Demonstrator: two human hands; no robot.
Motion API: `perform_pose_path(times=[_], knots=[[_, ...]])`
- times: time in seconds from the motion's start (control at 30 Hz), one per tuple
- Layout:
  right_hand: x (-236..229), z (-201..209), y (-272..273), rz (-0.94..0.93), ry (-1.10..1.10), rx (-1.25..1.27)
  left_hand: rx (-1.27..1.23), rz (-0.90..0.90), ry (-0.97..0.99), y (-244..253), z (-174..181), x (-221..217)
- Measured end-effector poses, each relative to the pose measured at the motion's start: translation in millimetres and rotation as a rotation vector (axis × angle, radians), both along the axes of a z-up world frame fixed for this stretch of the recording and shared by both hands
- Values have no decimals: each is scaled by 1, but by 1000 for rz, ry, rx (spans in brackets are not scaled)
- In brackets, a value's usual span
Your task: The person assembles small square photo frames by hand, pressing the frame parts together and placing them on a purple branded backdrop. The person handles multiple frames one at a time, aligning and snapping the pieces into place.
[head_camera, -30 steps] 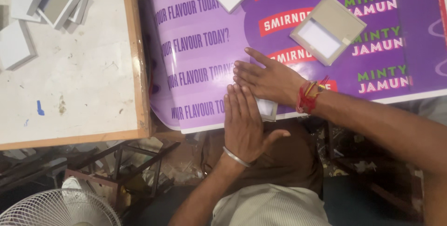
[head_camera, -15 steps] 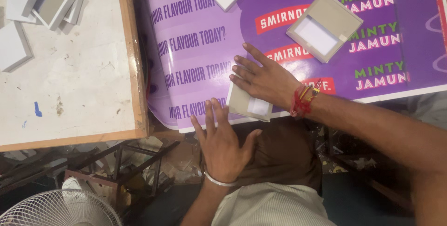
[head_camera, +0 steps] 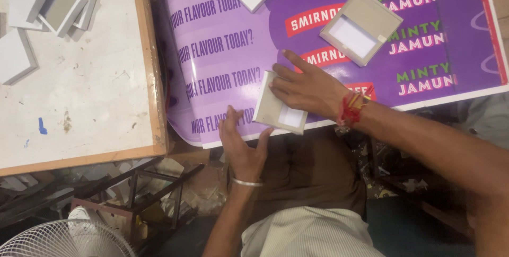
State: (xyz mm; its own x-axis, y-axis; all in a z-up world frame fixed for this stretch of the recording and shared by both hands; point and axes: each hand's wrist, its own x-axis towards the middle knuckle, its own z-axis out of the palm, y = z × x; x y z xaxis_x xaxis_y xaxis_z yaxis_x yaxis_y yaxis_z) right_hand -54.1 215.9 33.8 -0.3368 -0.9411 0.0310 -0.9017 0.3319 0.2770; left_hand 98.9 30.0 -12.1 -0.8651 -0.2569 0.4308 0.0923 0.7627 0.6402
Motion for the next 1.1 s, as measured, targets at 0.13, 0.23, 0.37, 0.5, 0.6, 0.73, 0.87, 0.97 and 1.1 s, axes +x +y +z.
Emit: perform_pose_path(times=[0.13, 0.23, 0.37, 0.5, 0.6, 0.73, 0.87, 0.97, 1.1], knots=[[18, 17, 8, -45, -40, -4, -44, 109, -42, 0, -13, -18], [30, 29, 9, -113, -301, 106, 31, 99, -66, -4, -14, -18], [39, 33, 2, -111, -364, 62, 673, -78, -142, -13, 2, -2], [37, 25, 5, -174, -517, -67, 145, -184, -118, -13, 9, 18], [32, 25, 3, -182, -577, -95, 32, -122, -125, 3, 5, 25], [25, 23, 8, -224, -700, -146, 85, -47, -128, 25, -6, 24], [23, 21, 4, -190, -644, -111, 244, 18, -156, 31, -11, 29], [24, 21, 3, -218, -681, -74, 67, 79, -12, 38, -16, 29], [24, 16, 7, -165, -664, -47, -78, 91, 185, 56, -29, 25]])
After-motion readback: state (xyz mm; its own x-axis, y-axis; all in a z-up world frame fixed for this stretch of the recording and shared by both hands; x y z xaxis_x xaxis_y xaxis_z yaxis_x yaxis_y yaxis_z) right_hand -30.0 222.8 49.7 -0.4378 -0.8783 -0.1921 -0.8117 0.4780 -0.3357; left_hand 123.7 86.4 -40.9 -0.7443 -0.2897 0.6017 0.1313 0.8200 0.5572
